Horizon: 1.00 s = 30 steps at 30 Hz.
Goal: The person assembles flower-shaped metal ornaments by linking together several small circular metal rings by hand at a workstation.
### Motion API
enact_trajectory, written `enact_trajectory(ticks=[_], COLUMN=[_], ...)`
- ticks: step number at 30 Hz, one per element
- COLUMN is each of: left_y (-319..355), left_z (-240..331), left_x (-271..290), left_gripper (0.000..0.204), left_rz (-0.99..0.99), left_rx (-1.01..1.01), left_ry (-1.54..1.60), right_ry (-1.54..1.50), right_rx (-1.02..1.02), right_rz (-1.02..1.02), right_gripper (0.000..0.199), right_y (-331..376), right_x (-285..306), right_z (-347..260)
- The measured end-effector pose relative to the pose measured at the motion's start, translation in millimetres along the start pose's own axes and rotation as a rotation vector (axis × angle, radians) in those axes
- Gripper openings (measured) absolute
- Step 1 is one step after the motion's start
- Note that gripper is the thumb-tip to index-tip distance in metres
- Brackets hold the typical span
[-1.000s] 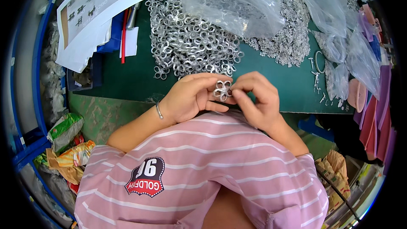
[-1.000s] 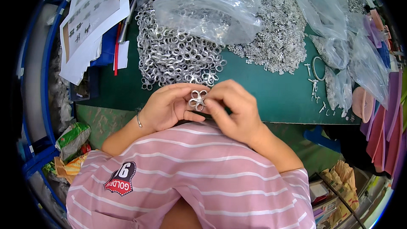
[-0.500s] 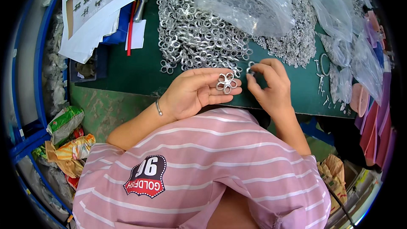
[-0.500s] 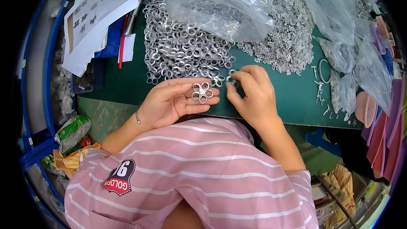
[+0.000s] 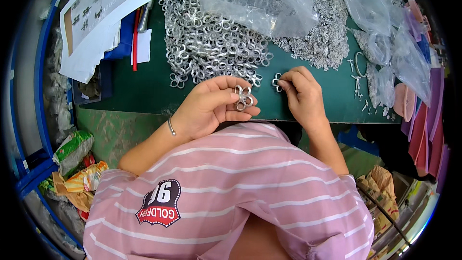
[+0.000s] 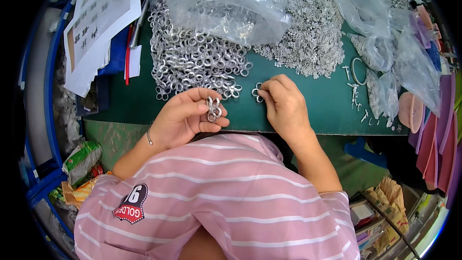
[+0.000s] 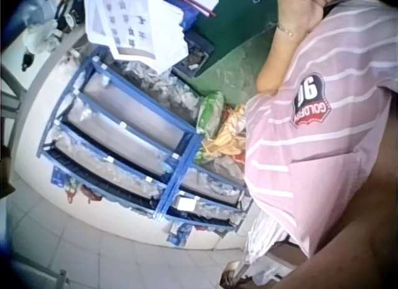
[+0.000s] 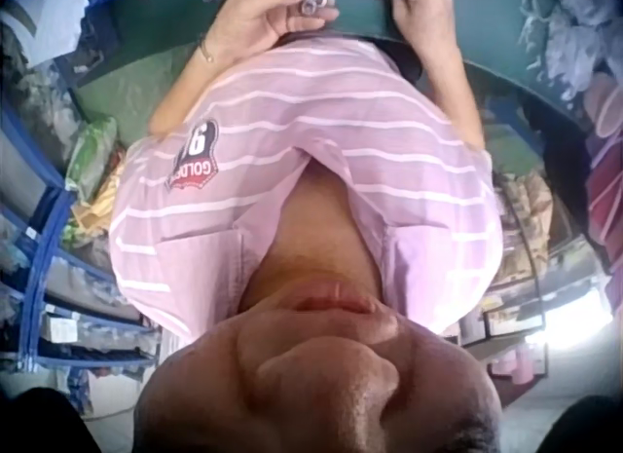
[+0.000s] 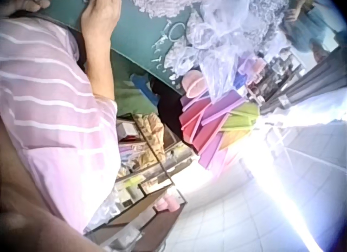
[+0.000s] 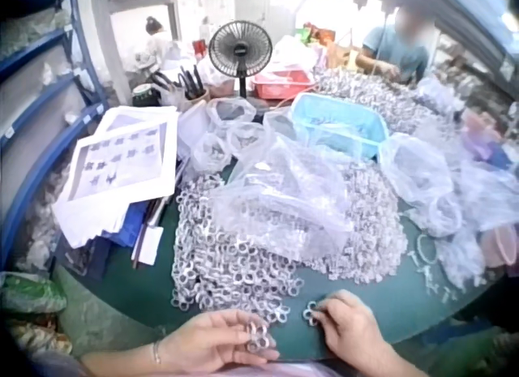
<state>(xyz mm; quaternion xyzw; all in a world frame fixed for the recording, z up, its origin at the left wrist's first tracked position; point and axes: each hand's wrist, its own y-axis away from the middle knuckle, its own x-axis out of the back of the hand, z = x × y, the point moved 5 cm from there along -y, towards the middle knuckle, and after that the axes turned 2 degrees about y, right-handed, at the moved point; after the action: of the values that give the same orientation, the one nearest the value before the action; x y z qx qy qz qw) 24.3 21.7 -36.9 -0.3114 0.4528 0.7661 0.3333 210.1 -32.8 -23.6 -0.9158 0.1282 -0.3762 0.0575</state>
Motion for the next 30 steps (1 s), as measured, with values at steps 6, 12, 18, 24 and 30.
enact_trajectory(ticks=[6,12,18,24,30], left_y=[4.8,3.4,5.0,19.8,54.9], left_z=[1.7,1.6,2.9,14.7,26.7], left_x=[-3.4,-2.1,-9.5,-55.3,-130.6], left_gripper=[0.026,0.026,0.024,0.020,0.040], left_rz=[0.046,0.037,-0.083,-0.588,-0.867], left_rx=[0.000,0.000,0.015,0.037,0.135], left_ry=[-0.131,-0.112,-0.145,-0.111,-0.256], right_ry=[-1.599,-1.873,-1.837,-1.798,-1.834], right_rx=[-0.720,-0.740,-0.720,-0.723,-0.689], right_rz=[-0.237,-0.317,-0.298,-0.293,-0.283], right_gripper=[0.014,0.011,0.012,0.012,0.012], right_y=[15.6,14.4,14.9,14.8,16.7], right_x=[-24.7,-27.6,-27.6,-29.3,-30.9], right_z=[24.3,18.2,18.1,17.2,10.5])
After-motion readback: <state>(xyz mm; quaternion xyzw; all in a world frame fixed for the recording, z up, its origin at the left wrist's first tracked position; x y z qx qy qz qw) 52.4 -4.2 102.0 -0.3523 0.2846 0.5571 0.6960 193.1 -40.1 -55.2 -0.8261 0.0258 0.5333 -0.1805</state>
